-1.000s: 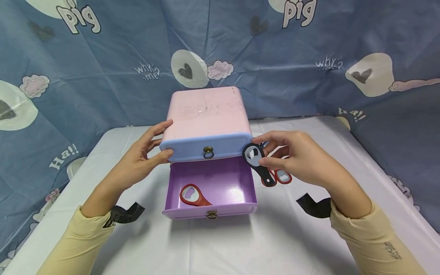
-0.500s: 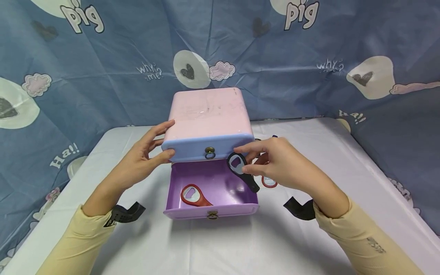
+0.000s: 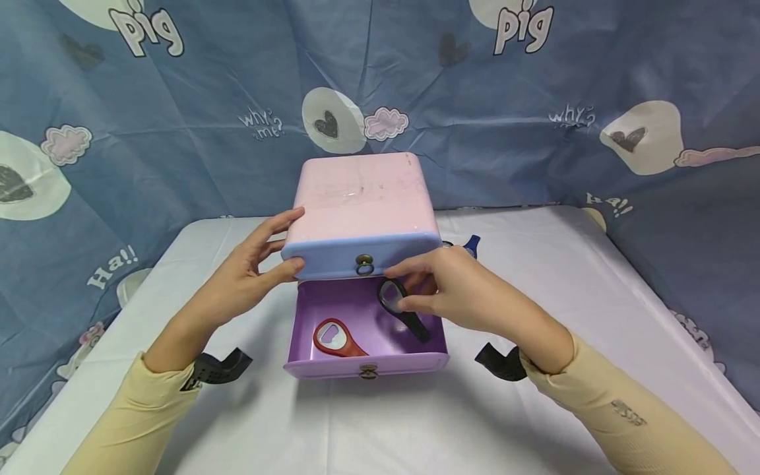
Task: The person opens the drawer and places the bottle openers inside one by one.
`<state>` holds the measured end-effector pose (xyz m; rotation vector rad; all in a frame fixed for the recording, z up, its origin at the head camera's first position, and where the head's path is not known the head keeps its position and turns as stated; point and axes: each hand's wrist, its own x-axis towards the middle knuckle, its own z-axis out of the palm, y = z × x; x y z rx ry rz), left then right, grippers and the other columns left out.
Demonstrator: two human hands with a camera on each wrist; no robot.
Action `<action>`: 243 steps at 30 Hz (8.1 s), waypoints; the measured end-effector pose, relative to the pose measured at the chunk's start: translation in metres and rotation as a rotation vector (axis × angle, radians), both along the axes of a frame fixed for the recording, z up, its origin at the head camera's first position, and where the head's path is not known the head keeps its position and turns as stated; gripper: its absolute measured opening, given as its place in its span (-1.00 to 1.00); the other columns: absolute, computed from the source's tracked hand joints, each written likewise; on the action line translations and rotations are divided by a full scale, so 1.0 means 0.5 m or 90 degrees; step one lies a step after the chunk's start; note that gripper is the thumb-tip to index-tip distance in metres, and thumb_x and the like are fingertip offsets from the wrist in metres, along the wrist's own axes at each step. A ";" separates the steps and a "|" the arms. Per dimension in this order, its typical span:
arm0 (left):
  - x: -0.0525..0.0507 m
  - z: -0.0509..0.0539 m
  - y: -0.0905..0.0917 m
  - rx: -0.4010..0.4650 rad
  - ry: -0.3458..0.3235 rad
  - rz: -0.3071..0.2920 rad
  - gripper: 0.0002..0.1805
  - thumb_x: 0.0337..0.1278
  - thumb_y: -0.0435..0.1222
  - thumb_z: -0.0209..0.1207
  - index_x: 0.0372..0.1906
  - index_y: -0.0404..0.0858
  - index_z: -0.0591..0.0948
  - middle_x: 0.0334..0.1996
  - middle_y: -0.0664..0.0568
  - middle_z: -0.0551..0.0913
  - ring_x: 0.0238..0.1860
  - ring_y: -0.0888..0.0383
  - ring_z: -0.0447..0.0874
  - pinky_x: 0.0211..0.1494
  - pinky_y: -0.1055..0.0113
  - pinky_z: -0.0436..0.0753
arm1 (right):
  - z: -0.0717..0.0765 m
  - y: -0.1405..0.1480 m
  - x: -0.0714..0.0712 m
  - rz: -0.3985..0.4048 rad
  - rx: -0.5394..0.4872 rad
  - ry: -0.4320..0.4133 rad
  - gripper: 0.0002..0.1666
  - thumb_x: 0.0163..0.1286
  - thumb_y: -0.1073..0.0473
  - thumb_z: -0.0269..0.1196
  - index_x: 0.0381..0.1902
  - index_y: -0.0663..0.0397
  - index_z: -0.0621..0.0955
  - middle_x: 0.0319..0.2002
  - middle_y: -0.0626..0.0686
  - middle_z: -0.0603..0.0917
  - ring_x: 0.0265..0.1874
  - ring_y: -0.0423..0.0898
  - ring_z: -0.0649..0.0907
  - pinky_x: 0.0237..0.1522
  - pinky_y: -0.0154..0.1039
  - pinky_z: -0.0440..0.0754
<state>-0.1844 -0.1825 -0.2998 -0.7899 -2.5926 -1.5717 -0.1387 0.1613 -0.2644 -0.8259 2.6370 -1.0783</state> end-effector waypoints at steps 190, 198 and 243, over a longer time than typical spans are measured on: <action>-0.006 -0.003 -0.004 -0.005 0.015 -0.021 -0.20 0.53 -0.23 0.30 0.67 0.33 0.25 0.71 0.16 0.12 0.63 -0.28 0.29 0.13 0.14 0.85 | -0.020 0.278 -0.032 -0.257 -0.003 -0.009 -0.65 0.49 0.18 0.44 0.15 0.20 0.78 0.04 0.06 0.84 -0.25 -0.27 0.84 -0.13 -0.37 0.84; -0.009 -0.003 -0.003 -0.011 0.013 -0.017 -0.19 0.52 -0.21 0.31 0.67 0.35 0.25 0.71 0.23 0.11 0.63 -0.24 0.30 0.17 0.08 0.84 | 0.001 0.242 -0.006 -0.241 -0.003 0.016 -0.71 0.48 0.17 0.45 0.10 0.11 0.81 -0.03 0.01 0.87 -0.27 -0.26 0.84 -0.17 -0.35 0.84; -0.008 0.001 -0.002 -0.010 0.012 -0.012 -0.19 0.52 -0.22 0.31 0.66 0.37 0.25 0.70 0.29 0.13 0.63 -0.16 0.31 0.19 0.04 0.82 | 0.026 0.153 0.043 -0.164 0.002 0.111 -0.78 0.40 0.18 0.51 -0.05 -0.25 0.86 -0.15 -0.20 0.88 -0.35 -0.30 0.82 -0.25 -0.44 0.75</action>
